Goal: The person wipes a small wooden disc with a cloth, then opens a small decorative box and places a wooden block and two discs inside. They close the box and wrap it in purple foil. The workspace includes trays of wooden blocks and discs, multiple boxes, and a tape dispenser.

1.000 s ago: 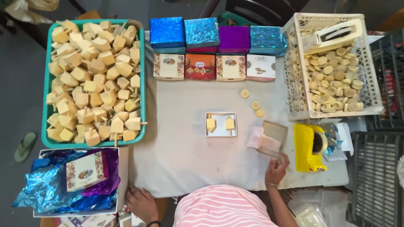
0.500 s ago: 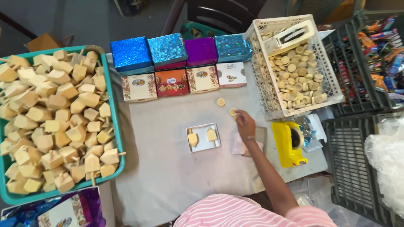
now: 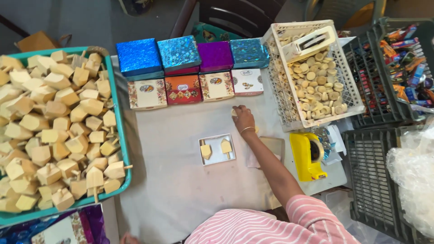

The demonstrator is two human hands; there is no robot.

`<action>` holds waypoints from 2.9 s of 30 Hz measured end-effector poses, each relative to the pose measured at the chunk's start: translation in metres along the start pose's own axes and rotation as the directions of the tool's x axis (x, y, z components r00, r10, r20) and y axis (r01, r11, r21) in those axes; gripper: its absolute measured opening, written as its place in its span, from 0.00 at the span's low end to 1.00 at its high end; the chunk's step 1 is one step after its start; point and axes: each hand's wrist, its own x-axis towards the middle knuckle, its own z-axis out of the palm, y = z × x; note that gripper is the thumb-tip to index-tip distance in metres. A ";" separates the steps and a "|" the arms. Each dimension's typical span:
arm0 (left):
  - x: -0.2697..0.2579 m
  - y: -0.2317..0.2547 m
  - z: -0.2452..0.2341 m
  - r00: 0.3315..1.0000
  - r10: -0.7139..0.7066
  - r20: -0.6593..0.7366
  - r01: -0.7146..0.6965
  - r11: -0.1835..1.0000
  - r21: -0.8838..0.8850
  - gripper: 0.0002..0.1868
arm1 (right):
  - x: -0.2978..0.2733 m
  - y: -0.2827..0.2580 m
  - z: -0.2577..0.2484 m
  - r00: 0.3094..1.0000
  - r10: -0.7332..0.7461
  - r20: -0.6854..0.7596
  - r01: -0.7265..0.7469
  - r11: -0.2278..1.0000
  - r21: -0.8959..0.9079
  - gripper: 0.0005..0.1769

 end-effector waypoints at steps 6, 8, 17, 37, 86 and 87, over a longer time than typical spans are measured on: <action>-0.116 0.358 0.125 0.862 0.459 0.215 -0.411 0.881 -0.233 0.03 | -0.015 -0.018 -0.010 0.997 0.070 -0.040 -0.059 0.971 0.234 0.25; -0.148 0.431 0.135 0.759 0.577 0.302 -0.508 0.815 -0.280 0.06 | -0.039 -0.036 -0.018 0.992 0.124 -0.005 -0.113 0.919 0.378 0.24; -0.177 0.501 0.144 0.356 0.811 0.465 -0.094 0.526 -0.845 0.07 | -0.122 -0.083 -0.026 0.906 -0.406 -0.120 0.423 0.878 0.225 0.27; -0.124 0.372 0.225 0.638 -0.233 0.734 -0.667 0.308 0.678 0.57 | -0.063 0.035 -0.012 0.968 0.209 -0.138 -0.213 0.977 -0.014 0.33; -0.133 0.237 0.277 0.730 -0.451 0.514 -0.417 0.302 0.857 0.44 | -0.144 -0.040 0.036 0.906 -0.422 -0.028 0.422 0.898 0.128 0.28; -0.134 0.236 0.276 0.725 -0.430 0.538 -0.441 0.311 0.842 0.44 | -0.146 -0.046 0.032 0.953 -0.299 0.042 0.297 0.954 0.036 0.27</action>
